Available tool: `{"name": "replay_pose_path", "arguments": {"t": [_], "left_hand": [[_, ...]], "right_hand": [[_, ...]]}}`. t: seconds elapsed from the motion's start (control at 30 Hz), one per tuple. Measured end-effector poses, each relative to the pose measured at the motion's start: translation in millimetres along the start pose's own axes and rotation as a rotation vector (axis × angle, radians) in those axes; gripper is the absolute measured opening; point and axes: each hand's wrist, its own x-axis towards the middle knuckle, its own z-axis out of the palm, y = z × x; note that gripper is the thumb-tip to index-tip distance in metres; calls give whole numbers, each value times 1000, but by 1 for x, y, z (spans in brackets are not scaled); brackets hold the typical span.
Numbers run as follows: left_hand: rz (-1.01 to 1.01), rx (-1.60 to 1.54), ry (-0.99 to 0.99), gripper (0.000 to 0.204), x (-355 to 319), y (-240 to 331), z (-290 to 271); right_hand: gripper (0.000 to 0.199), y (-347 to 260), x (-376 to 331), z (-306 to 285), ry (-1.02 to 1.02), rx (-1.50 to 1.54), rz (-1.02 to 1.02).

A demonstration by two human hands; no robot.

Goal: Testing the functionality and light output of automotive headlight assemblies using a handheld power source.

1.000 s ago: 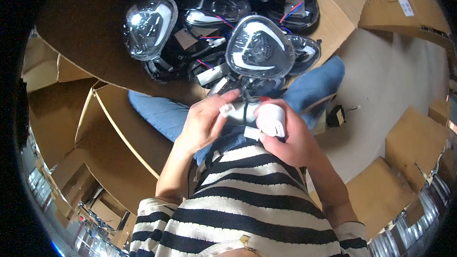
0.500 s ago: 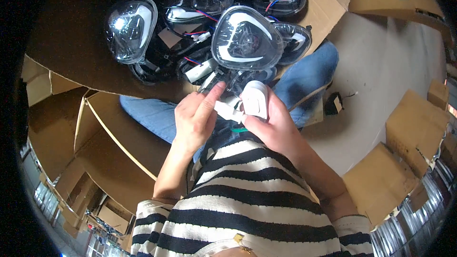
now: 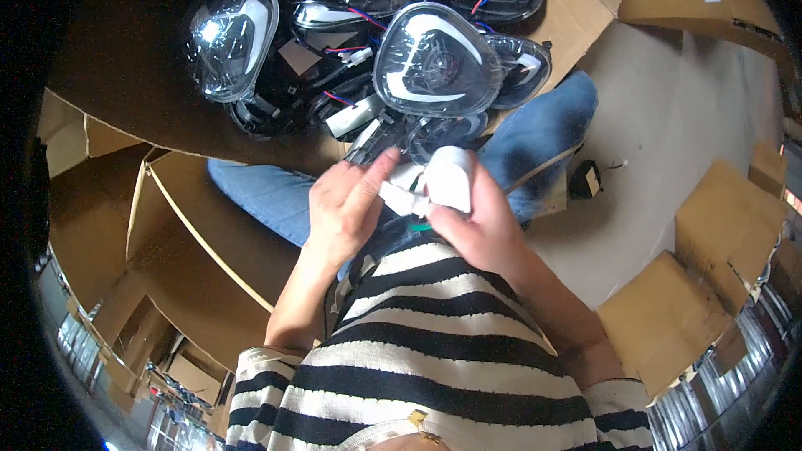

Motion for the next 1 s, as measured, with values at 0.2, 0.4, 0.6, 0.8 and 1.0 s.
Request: {"name": "replay_pose_path", "arguments": {"t": [0.2, 0.4, 0.6, 0.8, 1.0], "left_hand": [[-19, 18, 8, 47, -4, -1, 3], [-43, 3, 13, 46, -6, -1, 2], [-33, 6, -17, 44, -7, 3, 9], [-73, -77, 29, 49, -5, 13, 16], [-79, -149, 35, 47, -9, 20, 28]], "right_hand": [[34, -9, -3, -1, -95, 86, 85], [30, 5, -5, -1, 19, -80, 74], [29, 9, -9, -2, 198, -177, -52], [29, 7, -12, -1, 173, -287, -43], [35, 25, -15, -15, 209, -14, -53]]}}
